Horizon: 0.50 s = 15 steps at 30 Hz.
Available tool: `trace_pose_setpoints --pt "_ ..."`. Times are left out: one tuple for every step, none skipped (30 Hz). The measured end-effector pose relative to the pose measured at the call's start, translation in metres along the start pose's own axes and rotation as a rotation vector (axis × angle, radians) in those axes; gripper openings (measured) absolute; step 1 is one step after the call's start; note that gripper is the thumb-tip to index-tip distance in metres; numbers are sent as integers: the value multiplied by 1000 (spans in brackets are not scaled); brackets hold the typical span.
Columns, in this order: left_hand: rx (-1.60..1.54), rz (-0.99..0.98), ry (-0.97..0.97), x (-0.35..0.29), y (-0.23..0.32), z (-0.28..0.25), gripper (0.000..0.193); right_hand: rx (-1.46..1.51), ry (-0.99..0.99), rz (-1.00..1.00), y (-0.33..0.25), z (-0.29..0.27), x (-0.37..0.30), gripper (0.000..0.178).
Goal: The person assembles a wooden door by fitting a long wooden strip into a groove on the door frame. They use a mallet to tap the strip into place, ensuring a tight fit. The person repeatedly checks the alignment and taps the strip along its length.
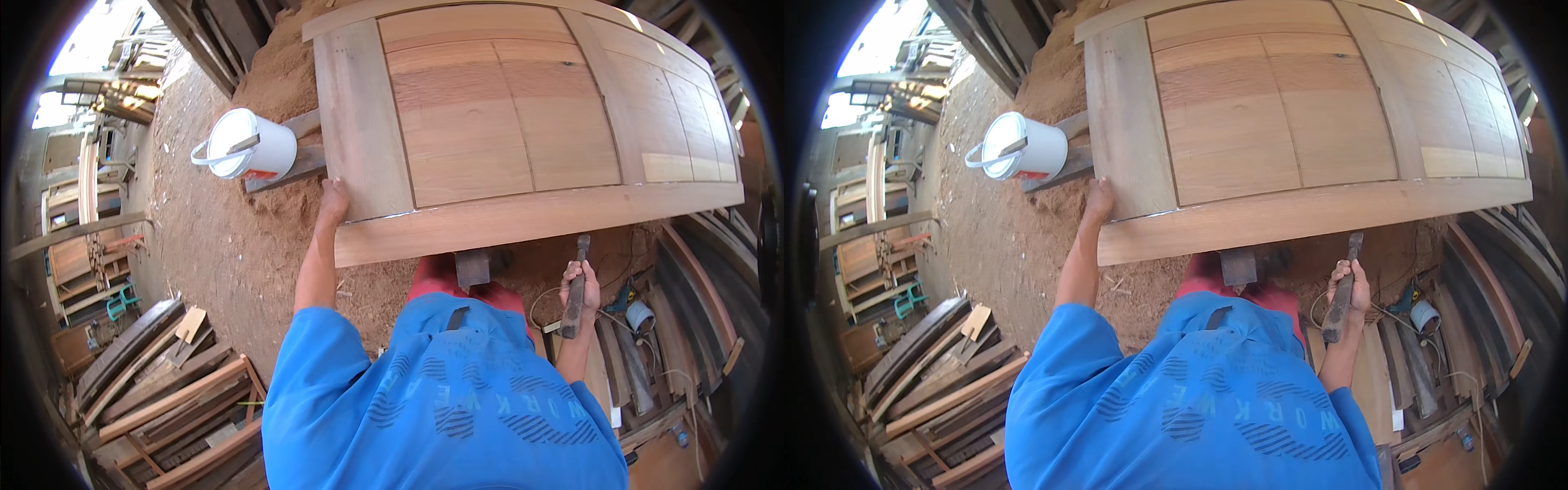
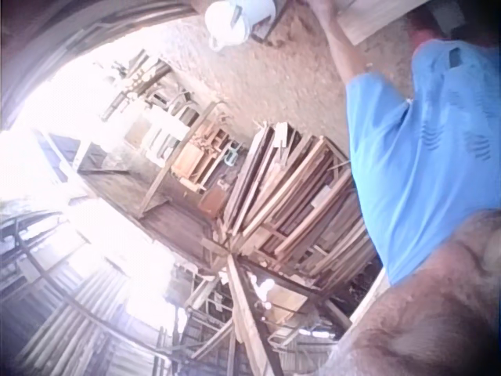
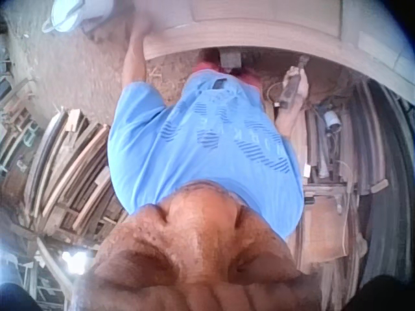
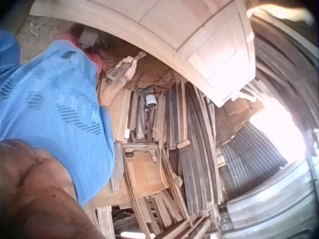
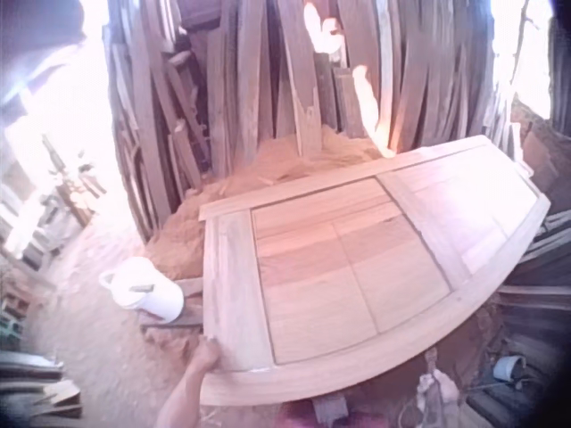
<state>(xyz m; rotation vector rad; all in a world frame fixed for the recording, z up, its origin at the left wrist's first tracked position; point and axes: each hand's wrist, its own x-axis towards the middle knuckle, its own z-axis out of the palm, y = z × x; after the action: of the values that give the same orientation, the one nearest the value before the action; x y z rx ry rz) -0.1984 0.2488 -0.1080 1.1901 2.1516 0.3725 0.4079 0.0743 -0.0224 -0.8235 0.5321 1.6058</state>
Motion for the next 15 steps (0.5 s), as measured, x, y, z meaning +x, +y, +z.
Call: trace_pose_setpoints --pt "-34 -2 -8 7 -10 -3 51 14 23 -13 3 -2 -6 17" --pt "-68 5 -28 17 -13 -4 53 -19 41 -45 2 -16 -10 18" --pt "-102 7 -55 26 -17 -7 52 -50 60 -76 1 -34 -16 19" --pt "-123 25 -76 36 -10 -5 52 -70 87 -119 7 -60 -27 20" --pt "-139 26 -74 38 -8 -9 52 -99 107 -165 19 -78 -40 21" --pt "-146 14 -47 36 -10 -16 52 -142 134 -197 29 -91 -52 22" --pt "-152 26 -26 36 -1 -15 52 -181 169 -245 39 -107 -67 22" --pt "-155 37 -6 32 9 -15 52 -145 346 -280 51 -129 -80 21" --pt "-163 49 4 29 16 -13 52 -112 519 -314 64 -150 -89 20" --pt "-166 63 5 29 24 -11 52 -74 683 -351 74 -160 -94 19" --pt "-166 74 7 25 30 -14 52 -47 752 -362 88 -140 -92 17" --pt "-165 88 -5 24 33 -14 52 -23 820 -372 101 -119 -85 14" --pt "-161 100 -18 22 35 -16 53 1 888 -380 118 -79 -76 12" --pt "-159 116 -27 21 37 -17 53 7 872 -384 132 -33 -57 8" --pt "-152 143 -13 22 40 -17 54 -23 401 -344 130 -52 -42 8"
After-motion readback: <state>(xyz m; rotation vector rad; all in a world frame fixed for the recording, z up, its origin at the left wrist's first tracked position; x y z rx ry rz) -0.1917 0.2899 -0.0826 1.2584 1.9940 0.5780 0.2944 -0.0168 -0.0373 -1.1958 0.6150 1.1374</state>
